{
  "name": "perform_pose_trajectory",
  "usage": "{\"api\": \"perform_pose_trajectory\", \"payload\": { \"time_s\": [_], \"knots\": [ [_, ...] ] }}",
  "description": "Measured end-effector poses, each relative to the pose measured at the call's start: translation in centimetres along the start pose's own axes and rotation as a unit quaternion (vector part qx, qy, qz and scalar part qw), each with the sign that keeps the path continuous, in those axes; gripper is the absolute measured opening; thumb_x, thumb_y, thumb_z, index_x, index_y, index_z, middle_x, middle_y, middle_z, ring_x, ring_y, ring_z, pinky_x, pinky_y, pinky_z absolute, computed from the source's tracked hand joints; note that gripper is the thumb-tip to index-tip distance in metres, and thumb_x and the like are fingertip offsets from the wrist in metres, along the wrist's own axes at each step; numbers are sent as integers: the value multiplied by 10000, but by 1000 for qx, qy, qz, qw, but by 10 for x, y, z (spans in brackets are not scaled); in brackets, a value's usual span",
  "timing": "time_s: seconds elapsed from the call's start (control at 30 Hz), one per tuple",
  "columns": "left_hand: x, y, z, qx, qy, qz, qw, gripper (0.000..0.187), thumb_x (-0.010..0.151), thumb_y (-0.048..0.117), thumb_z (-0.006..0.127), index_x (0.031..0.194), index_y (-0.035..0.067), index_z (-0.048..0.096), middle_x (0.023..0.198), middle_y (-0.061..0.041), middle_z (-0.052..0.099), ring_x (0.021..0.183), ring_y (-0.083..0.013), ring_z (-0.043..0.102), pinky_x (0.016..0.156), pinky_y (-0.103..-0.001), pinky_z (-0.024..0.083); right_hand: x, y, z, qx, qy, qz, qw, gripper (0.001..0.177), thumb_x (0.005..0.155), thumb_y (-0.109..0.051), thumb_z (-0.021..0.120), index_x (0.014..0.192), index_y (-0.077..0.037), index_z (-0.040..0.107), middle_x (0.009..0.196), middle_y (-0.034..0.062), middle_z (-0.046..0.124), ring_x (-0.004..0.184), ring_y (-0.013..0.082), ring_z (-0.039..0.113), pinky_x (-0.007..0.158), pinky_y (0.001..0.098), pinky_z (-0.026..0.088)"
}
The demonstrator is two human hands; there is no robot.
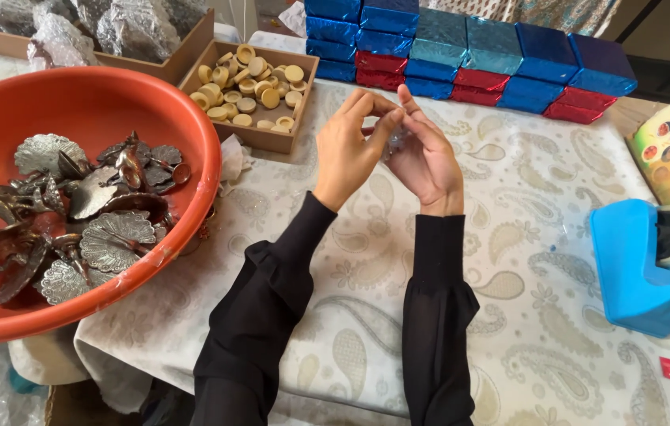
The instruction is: Cleaning and polishing small wooden objects using a white cloth.
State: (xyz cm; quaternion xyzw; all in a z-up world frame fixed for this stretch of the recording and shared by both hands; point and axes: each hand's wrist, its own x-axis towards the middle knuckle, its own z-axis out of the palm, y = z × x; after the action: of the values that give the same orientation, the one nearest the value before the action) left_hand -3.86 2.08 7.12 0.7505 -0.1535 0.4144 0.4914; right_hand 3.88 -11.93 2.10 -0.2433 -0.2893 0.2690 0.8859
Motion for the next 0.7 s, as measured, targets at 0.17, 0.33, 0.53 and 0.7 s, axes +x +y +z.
{"api": "perform_pose_trajectory", "payload": {
  "time_s": [0.17, 0.33, 0.53, 0.7],
  "knots": [
    [-10, -4, 11, 78, 20, 39, 996, 90, 1024, 174, 689, 1028, 84, 677, 1042, -2, 656, 864, -182, 736, 667, -302, 587, -2, -5, 6, 122, 1, -8, 992, 435, 1055, -102, 533, 1484, -139, 471, 1412, 167, 584, 1229, 375, 625, 1102, 506, 486],
    [-14, -24, 17, 230, 2, 114, 967, 87, 997, 127, 676, 1082, 116, 689, 1144, 19, 598, 976, -213, 701, 628, -351, 546, 3, -4, -15, 79, 63, -4, 995, 460, 1060, 12, 526, 1494, -141, 503, 1424, 130, 610, 1128, 199, 651, 1044, 431, 517],
    [-4, -16, -11, 237, -59, 153, 958, 172, 897, 119, 699, 1048, 177, 757, 1395, -54, 513, 1090, -221, 658, 650, -337, 563, 4, -5, -2, -234, 151, -88, 957, 392, 993, 41, 540, 1378, -35, 545, 1332, 159, 687, 978, 151, 659, 809, 305, 540],
    [6, 44, -74, 179, 10, 176, 968, 57, 1070, 218, 709, 1076, 168, 736, 1398, -2, 604, 1037, -126, 745, 675, -256, 594, 3, -15, -29, -408, 240, -316, 822, 234, 913, 15, 411, 864, 11, 640, 737, 100, 617, 601, 135, 547, 515, 279, 433]
  ]
}}
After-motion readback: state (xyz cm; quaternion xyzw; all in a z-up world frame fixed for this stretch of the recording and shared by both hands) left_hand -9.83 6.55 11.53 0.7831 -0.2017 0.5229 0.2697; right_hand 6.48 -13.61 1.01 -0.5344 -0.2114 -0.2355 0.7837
